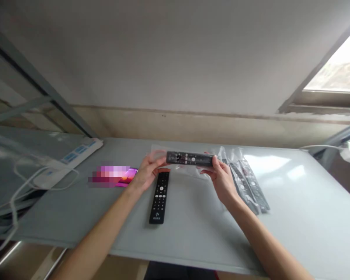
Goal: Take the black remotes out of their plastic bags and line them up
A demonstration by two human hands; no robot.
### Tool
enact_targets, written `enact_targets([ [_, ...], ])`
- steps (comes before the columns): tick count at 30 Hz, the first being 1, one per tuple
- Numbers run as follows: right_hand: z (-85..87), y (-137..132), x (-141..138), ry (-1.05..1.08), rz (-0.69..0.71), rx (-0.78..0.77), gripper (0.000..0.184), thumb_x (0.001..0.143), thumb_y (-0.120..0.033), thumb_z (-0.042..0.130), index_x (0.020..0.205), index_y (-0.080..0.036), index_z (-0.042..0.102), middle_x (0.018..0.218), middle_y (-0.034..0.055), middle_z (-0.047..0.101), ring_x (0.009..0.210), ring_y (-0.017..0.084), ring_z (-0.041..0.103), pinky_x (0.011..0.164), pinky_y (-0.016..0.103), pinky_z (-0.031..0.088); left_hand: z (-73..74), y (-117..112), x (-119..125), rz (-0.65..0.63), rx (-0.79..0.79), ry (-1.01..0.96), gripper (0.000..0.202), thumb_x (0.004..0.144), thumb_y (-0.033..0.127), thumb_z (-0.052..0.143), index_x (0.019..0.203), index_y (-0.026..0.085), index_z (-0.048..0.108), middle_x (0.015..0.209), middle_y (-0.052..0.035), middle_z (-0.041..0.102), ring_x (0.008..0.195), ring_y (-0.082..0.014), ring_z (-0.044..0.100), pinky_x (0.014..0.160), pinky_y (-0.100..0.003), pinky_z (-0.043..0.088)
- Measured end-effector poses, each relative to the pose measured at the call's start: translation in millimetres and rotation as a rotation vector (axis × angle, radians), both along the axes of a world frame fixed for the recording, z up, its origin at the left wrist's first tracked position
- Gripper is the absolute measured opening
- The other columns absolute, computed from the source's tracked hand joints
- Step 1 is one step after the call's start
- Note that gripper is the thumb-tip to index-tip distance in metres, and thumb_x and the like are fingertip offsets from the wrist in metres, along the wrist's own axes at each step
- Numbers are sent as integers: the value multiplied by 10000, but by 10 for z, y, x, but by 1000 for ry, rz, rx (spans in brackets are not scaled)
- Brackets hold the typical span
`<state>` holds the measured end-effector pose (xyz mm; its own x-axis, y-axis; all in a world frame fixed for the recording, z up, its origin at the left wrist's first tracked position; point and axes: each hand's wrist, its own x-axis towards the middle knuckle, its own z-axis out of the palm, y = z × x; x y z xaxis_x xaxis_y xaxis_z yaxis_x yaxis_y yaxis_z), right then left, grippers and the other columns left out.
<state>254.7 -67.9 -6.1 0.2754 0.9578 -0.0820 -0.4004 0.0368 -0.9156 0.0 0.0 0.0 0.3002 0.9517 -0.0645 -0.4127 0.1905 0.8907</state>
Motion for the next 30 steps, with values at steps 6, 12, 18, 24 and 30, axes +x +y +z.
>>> enact_targets([
  [6,684,155,53,-395,47,150,478,964,-577,700,1066,-133,845,1205,146,810,838,202,747,515,247,576,-2,36,-30,-59,-74,-99,638,705,226,971,1256,177,653,1020,-44,810,818,-198,798,628,-272,693],
  [12,1398,380,-1,-817,59,379,478,1005,-545,658,1009,-107,849,774,72,773,545,118,616,441,237,491,-20,10,3,-215,-87,-145,527,733,281,972,1144,167,662,1038,-76,801,788,-224,809,479,-211,616],
  [18,1856,539,179,-833,44,429,514,998,-572,657,970,-82,808,788,73,749,567,113,670,509,242,472,28,-49,25,-295,-9,-73,553,753,446,961,1134,127,719,909,-86,786,616,-156,721,453,-205,542],
  [24,1663,534,611,-623,-441,449,443,1037,-420,557,1107,-38,770,803,106,730,540,94,629,523,283,444,42,-31,25,-155,-15,-109,456,750,423,957,1015,119,744,890,-91,785,557,-97,637,473,-189,479],
  [30,407,280,368,-346,-258,55,916,751,-421,851,1557,-164,499,813,-27,640,667,192,711,662,374,649,83,-73,48,-133,-92,-251,372,743,254,939,1013,149,705,907,-16,711,657,-95,639,515,-192,519],
])
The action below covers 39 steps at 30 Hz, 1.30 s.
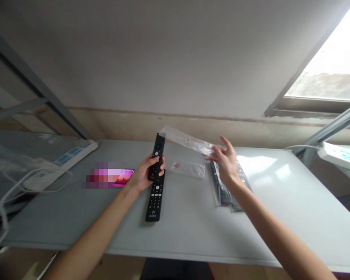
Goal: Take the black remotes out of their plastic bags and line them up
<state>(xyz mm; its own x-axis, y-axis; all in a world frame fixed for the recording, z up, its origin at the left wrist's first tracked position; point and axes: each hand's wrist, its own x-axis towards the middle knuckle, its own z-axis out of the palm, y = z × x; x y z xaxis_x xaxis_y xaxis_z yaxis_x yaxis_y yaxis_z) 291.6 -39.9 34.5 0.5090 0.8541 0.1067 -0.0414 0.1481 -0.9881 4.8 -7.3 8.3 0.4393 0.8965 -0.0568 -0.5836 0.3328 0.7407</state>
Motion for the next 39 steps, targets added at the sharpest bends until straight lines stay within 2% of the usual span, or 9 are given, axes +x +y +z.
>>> enact_targets([
  [5,-496,-174,-260,-86,152,-99,977,854,-554,746,1642,-231,268,987,21,694,680,167,723,628,331,654,-3,4,49,123,-115,9,293,844,224,854,1046,197,644,928,-18,747,758,-144,741,655,-242,612],
  [11,-513,-218,-243,-392,145,-93,870,965,-515,594,1701,-265,203,1213,128,697,550,109,657,411,211,486,-2,59,17,239,-252,-30,145,923,189,765,995,181,640,949,-49,780,834,-170,780,793,-289,646],
  [14,-540,-248,-192,-576,133,-141,806,986,-366,528,1722,-276,213,1233,132,710,516,84,610,465,230,498,30,94,-33,326,-293,-116,83,996,172,660,918,157,636,815,-15,735,632,-94,691,641,-197,593],
  [17,-568,-260,-162,-721,172,-165,782,984,-239,477,1729,-279,244,1220,140,729,549,106,623,580,293,560,59,102,-40,398,-295,-117,85,1032,166,599,989,142,668,918,-53,788,747,-114,753,740,-208,622],
  [21,-553,-287,-188,-922,127,-108,753,1012,-222,483,1729,-244,257,1295,190,691,923,254,734,803,424,624,36,46,49,272,-204,-76,216,999,189,664,1210,143,665,1277,-144,777,1178,-217,763,1041,-336,602],
  [25,-522,-396,-312,-1261,-34,-11,538,1060,-248,479,1596,-274,521,1538,196,529,1410,386,523,1127,623,488,-24,6,110,177,-133,-42,315,945,226,759,1233,173,642,1345,-155,751,1264,-264,731,1104,-421,569],
  [28,-581,-482,-443,-1380,131,0,459,1073,-231,468,1491,-317,637,1599,137,519,1518,380,428,1190,628,444,-45,4,98,142,-101,-15,280,921,243,793,1151,177,647,1273,-147,779,1226,-277,749,1088,-434,572],
  [33,-786,-489,-565,-1421,393,-130,520,1120,-363,419,1621,-263,517,1705,121,457,1639,408,269,1276,668,317,-28,-17,75,57,-81,6,210,946,283,777,1075,183,646,1359,-161,741,1328,-305,688,1086,-436,569],
  [39,-790,-408,-543,-1401,424,-137,553,1141,-418,350,1672,-288,433,1760,88,362,1666,370,205,1291,652,294,-35,-22,53,56,-114,35,251,964,308,761,1179,204,683,1534,-138,632,1452,-329,578,1120,-487,553],
])
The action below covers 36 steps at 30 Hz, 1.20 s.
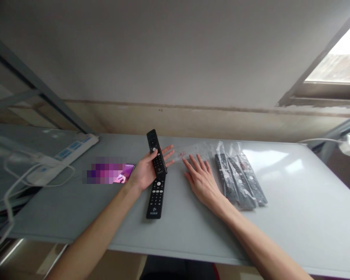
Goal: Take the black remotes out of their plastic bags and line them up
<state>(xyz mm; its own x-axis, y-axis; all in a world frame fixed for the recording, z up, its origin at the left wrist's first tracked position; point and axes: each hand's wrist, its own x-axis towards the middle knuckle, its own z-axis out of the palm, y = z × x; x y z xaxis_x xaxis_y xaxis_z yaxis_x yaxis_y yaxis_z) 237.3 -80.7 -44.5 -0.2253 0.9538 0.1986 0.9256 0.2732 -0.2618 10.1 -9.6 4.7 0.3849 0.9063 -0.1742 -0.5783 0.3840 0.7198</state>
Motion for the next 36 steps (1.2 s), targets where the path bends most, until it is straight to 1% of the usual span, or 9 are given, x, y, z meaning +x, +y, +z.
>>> enact_targets([
  [3,-1,33,38,-15,-71,101,548,1132,-370,371,1674,-312,429,1777,83,326,1671,407,152,1279,684,282,-22,26,-25,10,-13,13,239,964,333,764,1160,218,689,1550,-125,620,1464,-329,560,1130,-511,541],
  [8,-50,42,98,-97,-105,121,495,1125,-374,398,1581,-276,566,1627,133,553,1513,402,471,1172,611,448,-41,61,-48,23,-19,27,235,983,347,742,1171,220,681,1573,-124,600,1505,-318,512,1174,-533,499],
  [11,-28,38,115,-143,-109,138,486,1122,-344,407,1550,-221,600,1536,171,622,1364,377,579,1099,551,501,-48,72,-53,43,-32,17,206,995,325,720,1163,220,666,1576,-127,597,1530,-307,484,1217,-558,450],
  [17,-49,127,196,-151,-145,203,505,1095,-238,440,1584,-187,559,1578,170,594,1442,366,514,1127,521,454,-44,79,-59,50,-19,-29,132,993,290,714,1077,216,644,1547,-136,620,1522,-319,499,1235,-629,402],
  [21,-68,183,245,-120,-93,185,437,1054,-137,469,1413,-194,713,1447,125,708,1243,305,644,1039,447,484,-25,70,-47,48,-32,-64,112,981,262,724,1022,202,638,1504,-146,648,1496,-329,530,1210,-616,445],
  [26,-14,179,236,-112,-99,215,362,1035,-131,530,1273,-229,785,1334,98,760,1068,293,663,936,427,487,5,46,-18,75,-52,-69,129,979,243,712,1066,191,631,1442,-163,677,1416,-315,601,1081,-528,575],
  [29,73,125,176,41,-87,271,329,1068,-227,523,1289,-204,765,1256,132,762,1072,309,651,930,440,495,37,8,-4,46,44,0,205,974,320,726,1092,185,626,1316,-142,727,1209,-273,710,894,-392,632],
  [32,206,24,62,411,-109,298,374,1099,-354,488,1360,-196,705,1074,112,750,951,255,660,866,392,519,78,-53,4,-34,228,238,372,986,535,685,1092,183,625,993,-76,746,852,-209,716,683,-296,574],
  [36,348,-102,-124,898,-147,-32,476,1086,-547,484,1335,-193,682,695,-19,580,606,154,514,579,283,419,126,-155,32,-148,621,685,383,1033,541,593,1179,190,643,966,-42,706,925,-208,666,808,-291,537],
])
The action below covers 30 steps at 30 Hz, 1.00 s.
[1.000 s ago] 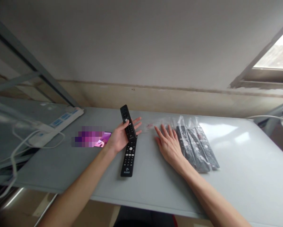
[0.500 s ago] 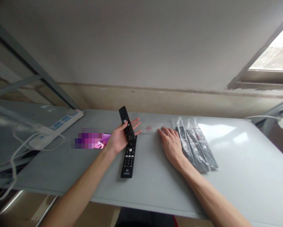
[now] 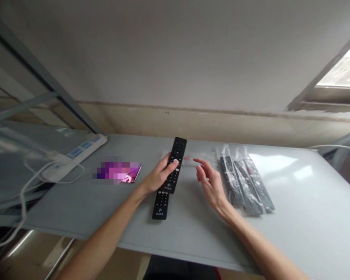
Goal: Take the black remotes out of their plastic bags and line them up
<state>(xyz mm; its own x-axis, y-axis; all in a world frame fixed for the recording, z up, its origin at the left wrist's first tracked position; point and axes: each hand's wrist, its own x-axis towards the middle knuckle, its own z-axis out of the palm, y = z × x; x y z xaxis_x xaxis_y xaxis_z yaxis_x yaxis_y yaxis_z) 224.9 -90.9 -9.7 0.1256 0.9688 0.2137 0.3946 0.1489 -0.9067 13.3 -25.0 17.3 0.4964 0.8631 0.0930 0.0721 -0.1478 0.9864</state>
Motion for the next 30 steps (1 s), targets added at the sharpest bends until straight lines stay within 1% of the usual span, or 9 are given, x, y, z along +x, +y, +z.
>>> enact_targets([
  [1,11,-15,-38,102,60,-82,492,1073,-591,488,1268,-187,692,642,-41,520,562,140,468,534,270,378,1,-27,14,-50,67,84,355,1037,504,589,1191,190,648,976,-39,705,925,-203,658,814,-286,526],
  [3,1,-19,-91,261,147,-196,507,1029,-670,521,1027,-187,677,593,-62,454,503,114,399,469,254,310,-16,-78,51,-153,115,214,319,1019,443,615,1196,180,654,907,-18,697,801,-176,633,721,-265,490],
  [6,-56,19,-104,355,190,-272,533,951,-723,615,807,-212,554,559,-70,442,457,82,359,424,234,251,-73,-125,97,-187,136,347,298,991,442,664,1096,163,684,706,28,638,590,-135,532,570,-250,366],
  [10,-102,80,-51,400,220,-344,517,915,-713,669,907,-203,589,532,-98,431,421,67,333,404,211,217,-136,-85,77,-40,380,500,453,1102,434,472,794,176,680,625,-3,623,553,-131,499,583,-284,298],
  [13,-110,95,-20,318,265,-411,521,910,-719,659,891,-203,593,485,-93,456,389,69,337,393,211,211,-175,-6,20,90,568,695,449,1106,342,454,769,185,706,674,-46,696,596,-159,579,629,-304,313],
  [16,-127,95,-15,194,314,-479,500,929,-695,633,852,-202,603,474,-59,526,372,77,366,385,218,224,-233,59,-15,117,629,865,398,1086,320,503,796,200,748,760,-74,763,654,-196,653,653,-313,330],
  [21,-157,109,-49,8,358,-503,452,976,-622,601,801,-205,601,528,2,644,363,83,415,384,230,246,-303,141,-57,158,628,864,409,1080,333,513,777,211,759,763,-83,769,657,-206,658,669,-318,329],
  [26,-164,110,-101,-47,325,-498,469,975,-595,604,698,-220,559,457,-20,565,342,89,409,385,238,256,-282,264,-191,260,666,856,434,1069,336,487,748,212,751,691,-84,727,631,-204,611,640,-319,283],
  [30,-169,112,-125,-44,310,-477,517,977,-612,589,640,-226,525,438,-34,515,350,83,389,397,241,258,-302,272,-239,119,676,829,416,1014,330,565,638,200,686,624,-53,682,565,-162,530,622,-313,252],
])
